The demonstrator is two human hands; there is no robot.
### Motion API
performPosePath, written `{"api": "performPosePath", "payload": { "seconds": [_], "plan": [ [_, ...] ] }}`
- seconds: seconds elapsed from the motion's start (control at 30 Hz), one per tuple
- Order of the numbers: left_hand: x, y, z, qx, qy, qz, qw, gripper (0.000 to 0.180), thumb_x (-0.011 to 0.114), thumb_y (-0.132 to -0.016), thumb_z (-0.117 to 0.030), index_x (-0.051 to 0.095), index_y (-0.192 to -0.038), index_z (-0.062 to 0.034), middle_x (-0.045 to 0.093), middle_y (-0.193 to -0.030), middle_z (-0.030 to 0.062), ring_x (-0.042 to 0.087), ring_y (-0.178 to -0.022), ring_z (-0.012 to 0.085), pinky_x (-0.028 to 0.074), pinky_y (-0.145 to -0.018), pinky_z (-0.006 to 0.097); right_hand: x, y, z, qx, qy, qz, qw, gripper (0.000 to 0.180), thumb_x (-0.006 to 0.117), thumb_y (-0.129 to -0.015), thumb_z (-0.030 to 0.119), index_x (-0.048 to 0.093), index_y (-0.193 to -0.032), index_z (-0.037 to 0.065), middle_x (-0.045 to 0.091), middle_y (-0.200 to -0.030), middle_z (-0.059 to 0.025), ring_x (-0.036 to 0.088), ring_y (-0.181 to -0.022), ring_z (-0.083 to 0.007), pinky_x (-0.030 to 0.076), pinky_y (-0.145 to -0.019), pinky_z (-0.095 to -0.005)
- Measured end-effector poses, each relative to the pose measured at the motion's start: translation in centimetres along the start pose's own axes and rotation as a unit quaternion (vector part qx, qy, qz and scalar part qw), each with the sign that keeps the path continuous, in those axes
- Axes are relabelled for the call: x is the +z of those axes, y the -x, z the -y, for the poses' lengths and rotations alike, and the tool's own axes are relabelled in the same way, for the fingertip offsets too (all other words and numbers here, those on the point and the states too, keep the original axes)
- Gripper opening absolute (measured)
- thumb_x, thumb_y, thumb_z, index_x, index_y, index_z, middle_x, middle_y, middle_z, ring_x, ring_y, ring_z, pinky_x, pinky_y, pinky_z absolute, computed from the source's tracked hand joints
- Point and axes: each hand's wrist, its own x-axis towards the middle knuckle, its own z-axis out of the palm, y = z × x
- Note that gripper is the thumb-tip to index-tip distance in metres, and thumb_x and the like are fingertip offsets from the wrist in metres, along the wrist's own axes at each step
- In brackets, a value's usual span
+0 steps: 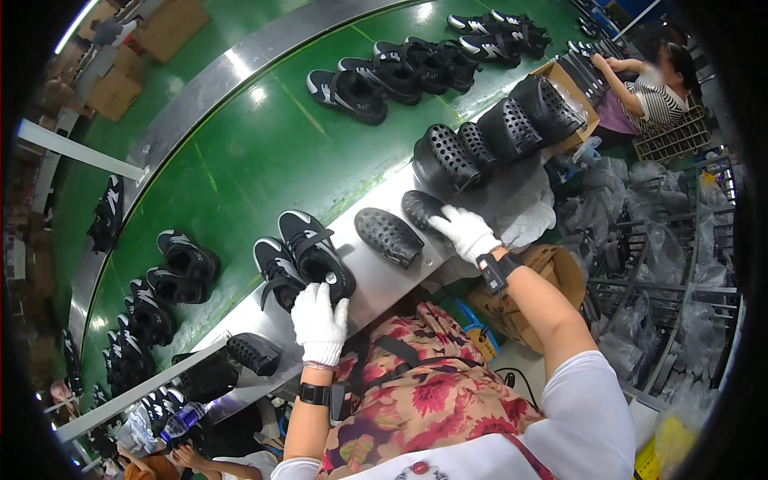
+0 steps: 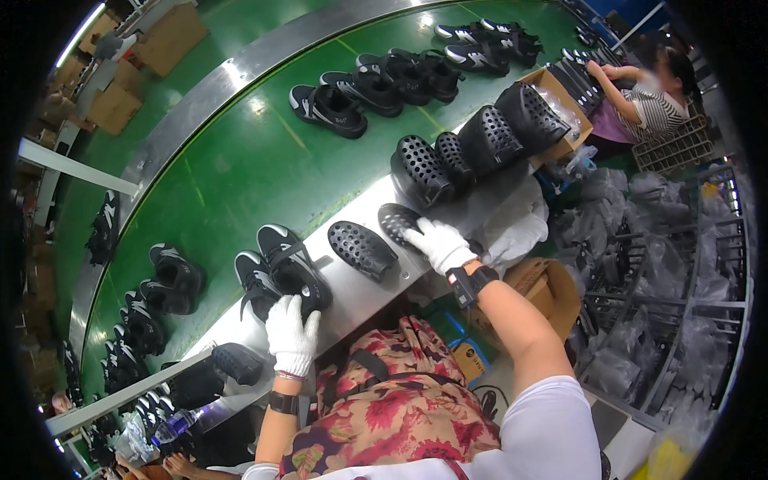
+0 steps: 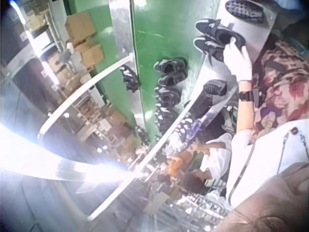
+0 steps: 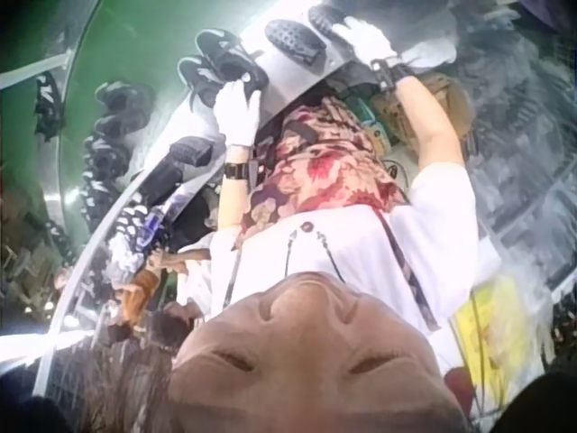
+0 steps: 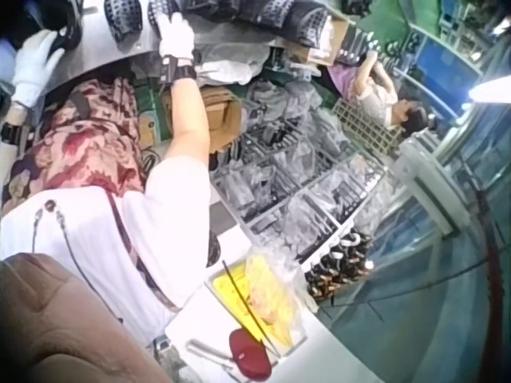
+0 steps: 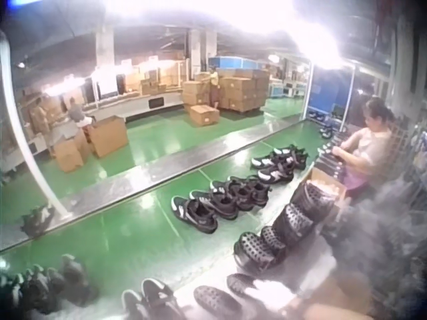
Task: The person picks up a shoe tree, inserts it into a shoe, and fastens the strap, repeating this process for several shoes. After completing each pair, they place the shoes onto the conveyor belt.
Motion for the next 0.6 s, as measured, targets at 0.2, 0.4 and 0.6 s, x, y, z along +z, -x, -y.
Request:
{"api": "performPosePath", "payload": {
  "seconds": [0.2,0.4,0.6],
  "plan": [
    [0.5,0.5,0.1,-0.024,0.02,0.018,0.999,0.051,0.077,-0.079,-0.024,0.061,-0.121,-0.0008,0.061,-0.121,0.0193,0.056,-0.109,0.0395,0.046,-0.094,0.048,-0.3,1.0,1.4,0.102,0.029,0.116,0.988,0.033,0.051,-0.09,0.012,0.058,-0.122,0.016,0.058,-0.104,-0.0155,0.062,-0.098,-0.0347,0.053,-0.083,-0.0473],
    [0.9,0.4,0.3,-0.027,0.037,0.014,0.999,0.05,0.078,-0.079,-0.02,0.061,-0.121,-0.0006,0.061,-0.122,0.0209,0.056,-0.111,0.0403,0.045,-0.097,0.048,-1.3,1.8,2.2,0.082,-0.068,-0.026,0.994,0.041,0.066,-0.073,0.007,0.058,-0.113,0.011,0.056,-0.105,-0.0149,0.059,-0.099,-0.0363,0.052,-0.083,-0.0463],
    [-2.1,-0.9,-2.2,-0.032,0.118,-0.028,0.992,0.052,0.079,-0.079,-0.02,0.06,-0.124,-0.0006,0.061,-0.123,0.0197,0.058,-0.112,0.0387,0.047,-0.096,0.048,-7.4,3.1,4.9,0.101,-0.292,-0.16,0.938,0.046,0.071,-0.063,0.002,0.058,-0.107,0.007,0.057,-0.11,-0.0157,0.06,-0.1,-0.038,0.053,-0.085,-0.0419]
  ]
}}
